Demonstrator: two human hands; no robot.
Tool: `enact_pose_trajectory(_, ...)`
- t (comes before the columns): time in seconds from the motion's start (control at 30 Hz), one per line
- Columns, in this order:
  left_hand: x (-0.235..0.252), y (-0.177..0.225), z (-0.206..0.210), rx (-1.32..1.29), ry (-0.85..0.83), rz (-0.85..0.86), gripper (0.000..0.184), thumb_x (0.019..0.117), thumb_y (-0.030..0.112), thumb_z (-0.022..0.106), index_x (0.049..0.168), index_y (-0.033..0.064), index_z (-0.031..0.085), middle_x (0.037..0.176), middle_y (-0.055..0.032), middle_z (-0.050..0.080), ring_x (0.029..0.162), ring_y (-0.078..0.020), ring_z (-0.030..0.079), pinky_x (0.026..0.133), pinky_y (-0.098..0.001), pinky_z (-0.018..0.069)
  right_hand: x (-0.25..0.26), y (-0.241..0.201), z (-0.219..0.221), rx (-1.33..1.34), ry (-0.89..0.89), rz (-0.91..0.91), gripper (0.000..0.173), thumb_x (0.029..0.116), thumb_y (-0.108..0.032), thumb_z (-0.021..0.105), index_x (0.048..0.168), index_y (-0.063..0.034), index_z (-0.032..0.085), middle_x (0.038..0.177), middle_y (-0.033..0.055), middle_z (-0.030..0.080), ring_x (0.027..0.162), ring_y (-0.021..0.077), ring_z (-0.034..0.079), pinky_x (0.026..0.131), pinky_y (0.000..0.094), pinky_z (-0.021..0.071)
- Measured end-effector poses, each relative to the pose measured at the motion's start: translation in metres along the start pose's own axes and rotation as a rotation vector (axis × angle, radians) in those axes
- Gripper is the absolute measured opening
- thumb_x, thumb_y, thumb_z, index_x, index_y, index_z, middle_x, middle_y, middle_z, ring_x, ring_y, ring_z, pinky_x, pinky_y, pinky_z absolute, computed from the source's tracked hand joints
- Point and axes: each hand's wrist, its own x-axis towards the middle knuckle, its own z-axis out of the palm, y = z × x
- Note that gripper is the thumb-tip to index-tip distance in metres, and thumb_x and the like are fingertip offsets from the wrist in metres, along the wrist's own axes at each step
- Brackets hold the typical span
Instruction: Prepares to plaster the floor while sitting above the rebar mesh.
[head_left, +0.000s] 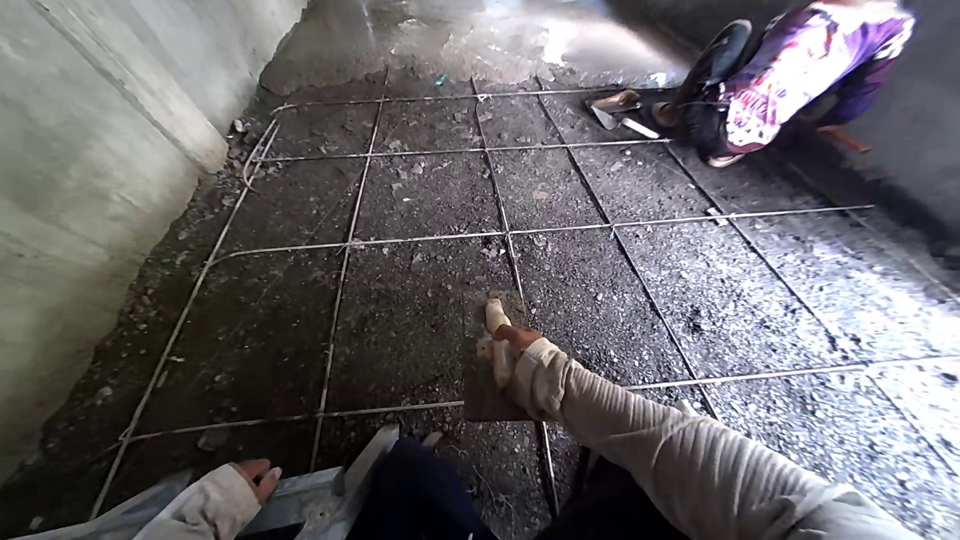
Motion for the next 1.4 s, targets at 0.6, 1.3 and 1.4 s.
enact_pose_trajectory(0.6,-0.006,0.005,-0.004,-0.021,0.014,0.014,0.048,0.1078,0.038,0.048,0.116,-0.0041,0.069,0.118,-0.0289,0.069,0.119,-0.0433,0.065,0.105,-0.0624,0.0464,-0.004,0.000,0.001,-0.039,-0.015,-0.005,0.032,0.1012,-0.014,0.060,0.128,0.0039,0.056,0.097,0.0168,0.067,0.075,0.0217,0.068,0.068,0.0357,0.0583)
enact_pose_trajectory(1.3,-0.007,0.010,-0.009,-0.004,-0.056,-0.038,0.055,0.1082,0.047,0.042,0.123,0.0006,0.068,0.123,-0.0250,0.069,0.123,-0.0384,0.064,0.107,-0.0585,0.0459,0.014,0.022,-0.050,-0.202,0.021,-0.179,0.034,0.1003,-0.019,0.066,0.124,0.0046,0.061,0.099,0.0152,0.069,0.082,0.0196,0.067,0.076,0.0375,0.0588)
enact_pose_trajectory(1.4,0.000,0.007,-0.006,-0.017,-0.051,-0.045,0.054,0.1080,0.047,0.043,0.124,0.0014,0.068,0.124,-0.0246,0.069,0.124,-0.0385,0.064,0.108,-0.0581,0.0456,-0.017,0.007,-0.055,-0.123,0.028,-0.256,0.027,0.1023,-0.015,0.060,0.120,0.0054,0.061,0.088,0.0123,0.068,0.072,0.0175,0.066,0.067,0.0348,0.0585)
